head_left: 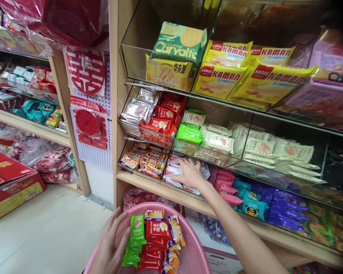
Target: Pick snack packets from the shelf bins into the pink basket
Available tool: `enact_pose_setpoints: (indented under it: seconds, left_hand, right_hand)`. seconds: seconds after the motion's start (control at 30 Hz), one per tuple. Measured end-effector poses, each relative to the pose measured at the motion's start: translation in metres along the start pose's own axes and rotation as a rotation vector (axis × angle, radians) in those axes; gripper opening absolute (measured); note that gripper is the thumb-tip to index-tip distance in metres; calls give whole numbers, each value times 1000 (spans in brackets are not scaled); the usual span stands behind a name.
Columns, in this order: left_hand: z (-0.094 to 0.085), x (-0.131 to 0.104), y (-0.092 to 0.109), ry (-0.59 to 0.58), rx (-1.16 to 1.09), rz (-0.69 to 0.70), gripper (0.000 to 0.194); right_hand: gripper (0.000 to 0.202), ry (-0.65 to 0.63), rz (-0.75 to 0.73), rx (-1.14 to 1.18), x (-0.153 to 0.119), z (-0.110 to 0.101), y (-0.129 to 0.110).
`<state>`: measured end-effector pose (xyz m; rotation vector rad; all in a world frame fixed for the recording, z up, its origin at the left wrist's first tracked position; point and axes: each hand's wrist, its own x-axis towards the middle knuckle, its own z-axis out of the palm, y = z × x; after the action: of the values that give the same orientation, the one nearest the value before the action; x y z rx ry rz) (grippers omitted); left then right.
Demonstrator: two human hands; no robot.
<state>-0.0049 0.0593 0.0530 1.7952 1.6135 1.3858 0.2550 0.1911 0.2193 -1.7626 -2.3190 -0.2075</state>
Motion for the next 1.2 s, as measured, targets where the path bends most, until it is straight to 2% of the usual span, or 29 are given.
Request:
enact_pose_setpoints:
  seconds: [0.37,0.6,0.8,1.0,1.2]
  left_hand:
    - [-7,-1,-1,-18,4,-37,38]
    - [-7,-2,-2,-5,3,-32,37]
    - [-5,-2,0,-36,-8,-27,36]
    - [-4,-3,0,-46,4,-10,36]
    - [-3,-4,2,-70,7,-8,36]
  right_hand:
    - [60,-72,14,-36,6,-1,0]
    - [49,0,-11,68,5,3,9]
    - [50,36,21,194,1,5,15]
    - [52,75,50,313,-7,-4,14]
    - [45,125,-8,285,-14,-4,13]
